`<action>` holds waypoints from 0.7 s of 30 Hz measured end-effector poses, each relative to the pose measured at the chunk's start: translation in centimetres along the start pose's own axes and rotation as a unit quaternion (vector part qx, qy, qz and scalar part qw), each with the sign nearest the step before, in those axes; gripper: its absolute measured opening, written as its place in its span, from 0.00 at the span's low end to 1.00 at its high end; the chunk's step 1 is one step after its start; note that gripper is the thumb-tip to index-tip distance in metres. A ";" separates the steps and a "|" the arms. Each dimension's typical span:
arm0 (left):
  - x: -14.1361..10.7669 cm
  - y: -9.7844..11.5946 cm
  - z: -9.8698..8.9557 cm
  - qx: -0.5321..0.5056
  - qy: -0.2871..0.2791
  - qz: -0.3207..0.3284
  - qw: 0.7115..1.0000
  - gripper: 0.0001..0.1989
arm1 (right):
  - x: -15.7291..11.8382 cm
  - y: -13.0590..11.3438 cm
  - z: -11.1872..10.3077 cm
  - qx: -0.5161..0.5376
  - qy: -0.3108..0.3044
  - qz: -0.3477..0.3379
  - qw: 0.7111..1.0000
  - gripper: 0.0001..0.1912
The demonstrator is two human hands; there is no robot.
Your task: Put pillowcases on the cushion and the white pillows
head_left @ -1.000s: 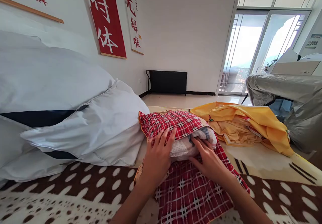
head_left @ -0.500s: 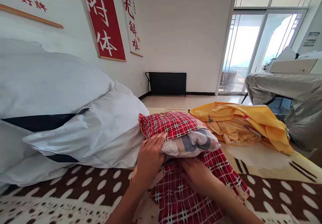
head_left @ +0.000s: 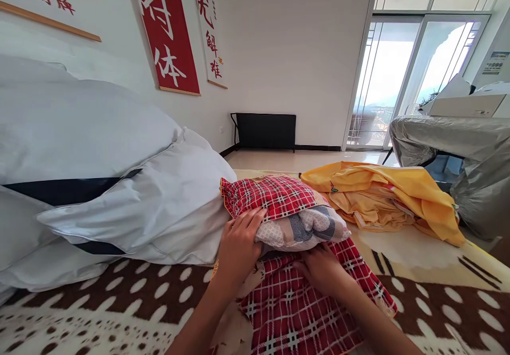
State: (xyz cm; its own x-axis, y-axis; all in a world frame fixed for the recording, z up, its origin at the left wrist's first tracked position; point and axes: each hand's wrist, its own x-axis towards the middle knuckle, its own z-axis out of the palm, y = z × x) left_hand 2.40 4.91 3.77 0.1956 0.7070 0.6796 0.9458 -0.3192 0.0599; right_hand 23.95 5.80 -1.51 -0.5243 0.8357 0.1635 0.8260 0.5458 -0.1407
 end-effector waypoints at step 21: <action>-1.2 3.3 -2.9 -0.025 -0.157 0.021 0.987 0.31 | -2.7 -0.1 -6.2 0.057 0.128 -0.014 0.990 0.06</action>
State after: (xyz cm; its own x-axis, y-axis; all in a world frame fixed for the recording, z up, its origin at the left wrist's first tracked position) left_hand 4.53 1.23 5.25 0.3125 0.8508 0.4224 0.9228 -0.3775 0.0776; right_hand 26.54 3.08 4.12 -0.4655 0.7848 0.4091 0.7754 0.5845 -0.2391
